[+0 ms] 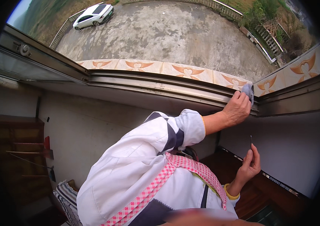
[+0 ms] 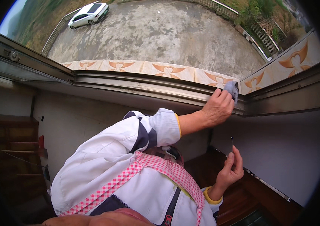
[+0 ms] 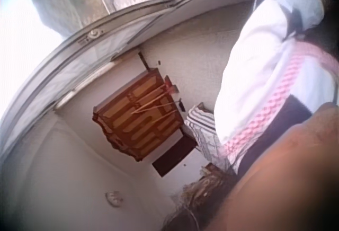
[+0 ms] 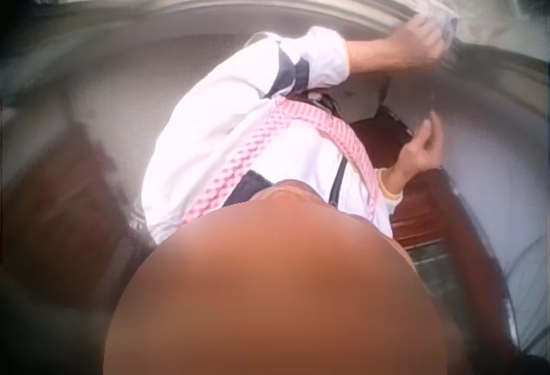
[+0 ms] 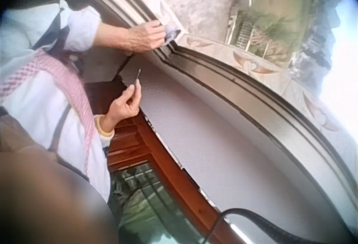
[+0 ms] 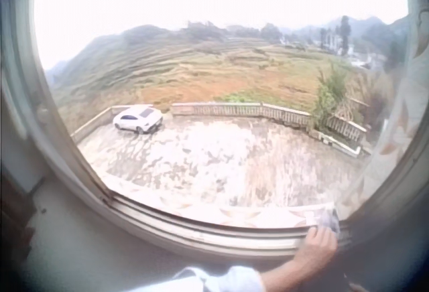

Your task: The person cleans a window frame using a toothbrush and a cloth. They scrub the frame with the toothbrush, then wipe it with the cloth, repeating the process to remove dirt from the grooves.

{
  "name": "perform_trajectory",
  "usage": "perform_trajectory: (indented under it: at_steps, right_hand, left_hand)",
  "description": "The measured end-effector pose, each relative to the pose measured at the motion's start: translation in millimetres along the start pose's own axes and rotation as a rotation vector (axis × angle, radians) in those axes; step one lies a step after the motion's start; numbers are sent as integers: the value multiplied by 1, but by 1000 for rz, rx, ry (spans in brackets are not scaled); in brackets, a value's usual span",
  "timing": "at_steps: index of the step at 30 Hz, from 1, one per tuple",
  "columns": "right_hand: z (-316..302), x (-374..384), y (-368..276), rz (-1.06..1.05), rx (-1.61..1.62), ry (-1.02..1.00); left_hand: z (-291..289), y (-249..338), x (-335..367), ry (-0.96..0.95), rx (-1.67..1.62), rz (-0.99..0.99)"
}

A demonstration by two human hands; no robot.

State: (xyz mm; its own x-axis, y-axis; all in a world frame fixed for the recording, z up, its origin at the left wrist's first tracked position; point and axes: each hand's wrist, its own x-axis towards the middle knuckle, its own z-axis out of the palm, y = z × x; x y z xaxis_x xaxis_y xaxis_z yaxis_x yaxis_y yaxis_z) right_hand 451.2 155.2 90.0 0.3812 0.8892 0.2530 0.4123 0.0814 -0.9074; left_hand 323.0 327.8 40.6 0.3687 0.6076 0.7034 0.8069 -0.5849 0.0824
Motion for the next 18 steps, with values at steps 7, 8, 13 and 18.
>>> perform_trajectory:
  at_steps: [7, 8, 13, 18]
  right_hand:
    - [-2, 5, -7, -23, -14, 7]
    - [0, 7, -8, -30, -3, 5]
    - [25, 17, -15, -47, 81, -95]
    - [54, 27, -27, -97, 140, -211]
  left_hand:
    - [-24, 1, 15, 95, -1084, -607]
    - [-37, -9, 10, 92, -1280, -672]
    - [-127, -56, -23, 209, -1592, -792]
    - [-241, -116, -63, 591, -1707, -703]
